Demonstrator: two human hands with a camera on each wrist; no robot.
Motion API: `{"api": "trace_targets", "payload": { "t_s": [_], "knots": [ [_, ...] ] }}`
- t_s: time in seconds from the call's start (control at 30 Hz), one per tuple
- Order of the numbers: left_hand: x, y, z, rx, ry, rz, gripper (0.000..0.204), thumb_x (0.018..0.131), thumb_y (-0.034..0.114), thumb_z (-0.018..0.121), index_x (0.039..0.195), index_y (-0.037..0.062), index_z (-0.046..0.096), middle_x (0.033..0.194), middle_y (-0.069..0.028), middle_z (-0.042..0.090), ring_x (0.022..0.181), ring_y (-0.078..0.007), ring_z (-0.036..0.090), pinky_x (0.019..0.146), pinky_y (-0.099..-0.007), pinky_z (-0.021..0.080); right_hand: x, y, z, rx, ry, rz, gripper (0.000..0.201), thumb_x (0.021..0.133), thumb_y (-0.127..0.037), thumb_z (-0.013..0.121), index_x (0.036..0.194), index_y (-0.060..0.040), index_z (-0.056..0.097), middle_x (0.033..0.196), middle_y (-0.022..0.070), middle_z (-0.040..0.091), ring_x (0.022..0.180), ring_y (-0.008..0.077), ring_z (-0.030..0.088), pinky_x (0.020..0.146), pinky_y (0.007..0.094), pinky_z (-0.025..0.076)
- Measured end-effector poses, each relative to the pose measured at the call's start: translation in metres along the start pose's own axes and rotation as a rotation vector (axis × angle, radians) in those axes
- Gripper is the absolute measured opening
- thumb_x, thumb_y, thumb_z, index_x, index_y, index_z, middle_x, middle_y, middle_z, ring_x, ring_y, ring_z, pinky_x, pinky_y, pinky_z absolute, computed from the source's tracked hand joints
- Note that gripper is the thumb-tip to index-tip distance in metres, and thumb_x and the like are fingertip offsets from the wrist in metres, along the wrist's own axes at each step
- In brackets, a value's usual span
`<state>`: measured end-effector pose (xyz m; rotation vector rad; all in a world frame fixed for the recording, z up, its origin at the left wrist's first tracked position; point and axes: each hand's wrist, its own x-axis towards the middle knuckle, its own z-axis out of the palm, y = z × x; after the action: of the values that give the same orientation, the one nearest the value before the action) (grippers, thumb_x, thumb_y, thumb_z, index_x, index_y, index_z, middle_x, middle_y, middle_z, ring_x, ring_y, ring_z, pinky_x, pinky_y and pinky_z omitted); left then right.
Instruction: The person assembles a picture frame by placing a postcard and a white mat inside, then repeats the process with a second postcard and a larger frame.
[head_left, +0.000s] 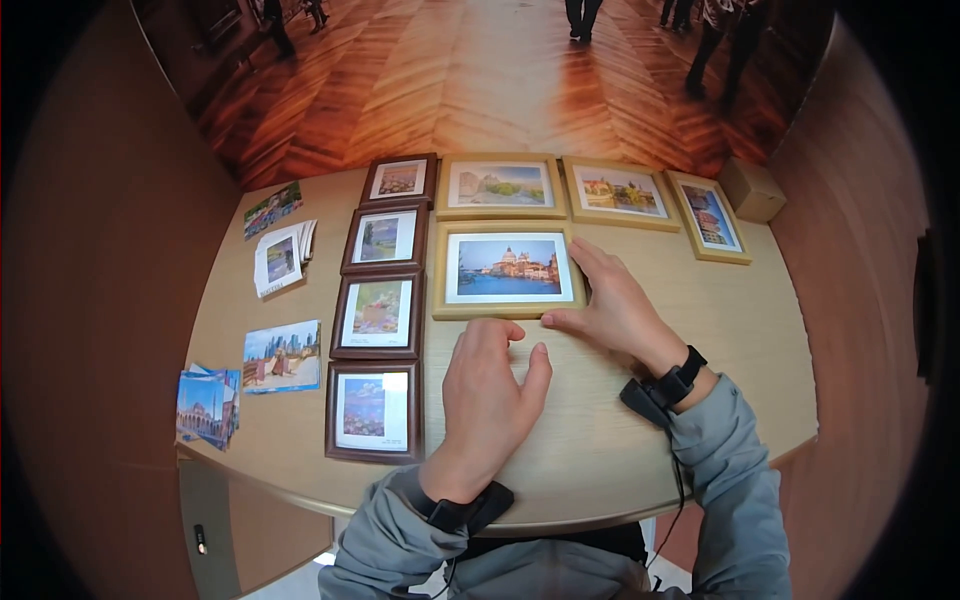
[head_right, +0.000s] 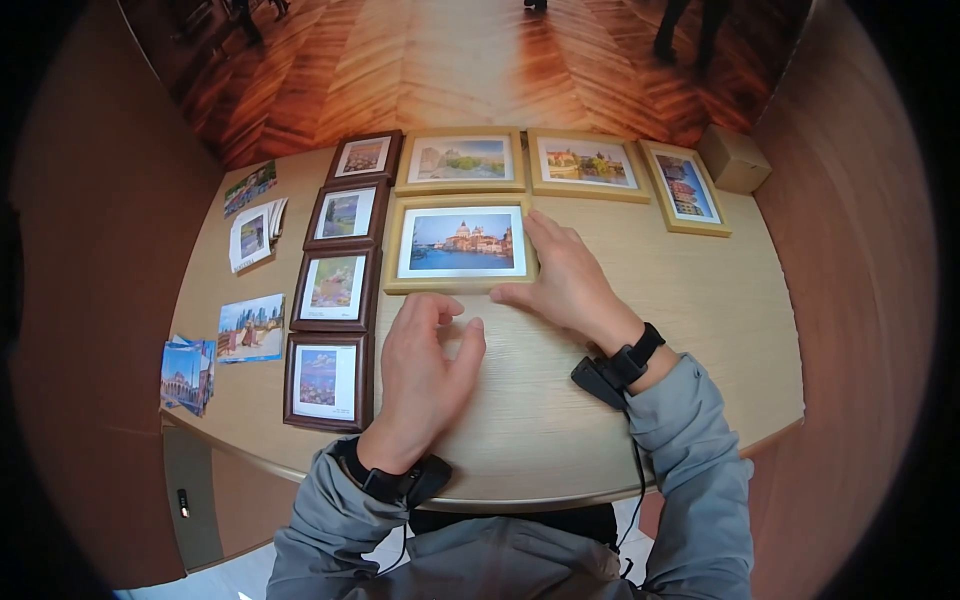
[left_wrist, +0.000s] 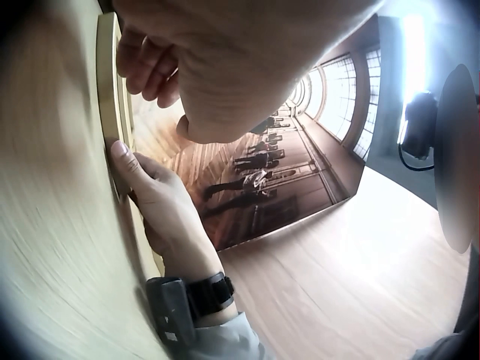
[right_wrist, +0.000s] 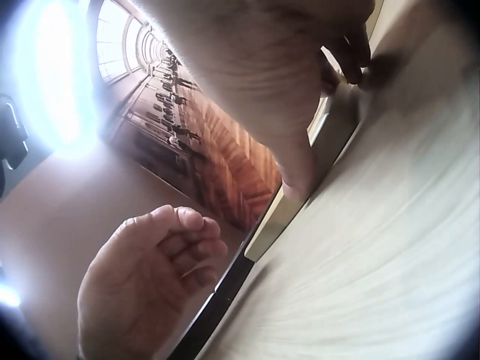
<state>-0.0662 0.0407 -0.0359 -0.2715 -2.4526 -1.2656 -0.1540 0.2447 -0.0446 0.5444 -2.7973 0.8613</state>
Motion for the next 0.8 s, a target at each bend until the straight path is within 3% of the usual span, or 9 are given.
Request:
{"api": "trace_targets", "payload": {
  "t_s": [0.3, 0.37, 0.5, 0.57, 0.8],
  "knots": [
    [-0.0003, -0.0002, -0.0003, 0.003, -0.014, -0.001, 0.025, 0.092, 0.019, 0.074, 0.104, -0.0009, 0.063, 0.094, -0.018, 0.063, 0.084, -0.0342, 0.065, 0.074, -0.0436, 0.052, 0.004, -0.0002, 0.0022, -0.012, 0.01, 0.021, 0.097, 0.072, -0.036, 0.095, 0.148, 0.0058, 0.052, 0.154, 0.0279, 0.052, 0.135, 0.0458, 0.053, 0.116, 0.0462, 0.045],
    [-0.0004, -0.0003, -0.0004, 0.007, -0.014, 0.006, 0.025, 0.093, 0.019, 0.074, 0.104, -0.0011, 0.063, 0.094, -0.0182, 0.062, 0.084, -0.0343, 0.064, 0.074, -0.0437, 0.052, 0.0051, -0.0029, 0.0, 0.022, -0.03, 0.064, 0.097, 0.073, -0.032, 0.095, 0.152, 0.0016, 0.049, 0.156, 0.0279, 0.05, 0.142, 0.045, 0.049, 0.12, 0.0454, 0.04],
    [-0.0004, 0.0005, -0.0009, -0.002, -0.03, 0.002, 0.025, 0.093, 0.019, 0.073, 0.104, -0.0018, 0.063, 0.095, -0.0185, 0.062, 0.084, -0.0347, 0.064, 0.075, -0.0441, 0.052, 0.0058, 0.0005, 0.0029, 0.021, -0.026, 0.07, 0.098, 0.073, -0.033, 0.095, 0.152, 0.0016, 0.05, 0.156, 0.028, 0.05, 0.142, 0.0454, 0.048, 0.12, 0.0453, 0.04],
    [-0.0004, 0.0003, -0.0011, -0.007, -0.038, -0.003, 0.025, 0.093, 0.019, 0.073, 0.104, -0.002, 0.063, 0.095, -0.0184, 0.062, 0.084, -0.0348, 0.064, 0.075, -0.0443, 0.051, 0.0066, 0.0026, 0.0046, -0.014, 0.003, 0.031, 0.1, 0.073, -0.039, 0.095, 0.149, 0.0079, 0.05, 0.155, 0.0297, 0.051, 0.139, 0.0451, 0.051, 0.118, 0.0455, 0.043],
    [-0.0008, -0.0025, -0.0002, 0.006, -0.019, 0.031, 0.026, 0.093, 0.019, 0.073, 0.104, -0.002, 0.063, 0.096, -0.0184, 0.062, 0.083, -0.0352, 0.063, 0.075, -0.0447, 0.051, 0.0068, -0.0019, 0.0031, -0.019, -0.004, 0.043, 0.1, 0.073, -0.039, 0.095, 0.149, 0.0084, 0.05, 0.155, 0.0299, 0.05, 0.14, 0.0453, 0.05, 0.118, 0.0455, 0.042]
  ]
}}
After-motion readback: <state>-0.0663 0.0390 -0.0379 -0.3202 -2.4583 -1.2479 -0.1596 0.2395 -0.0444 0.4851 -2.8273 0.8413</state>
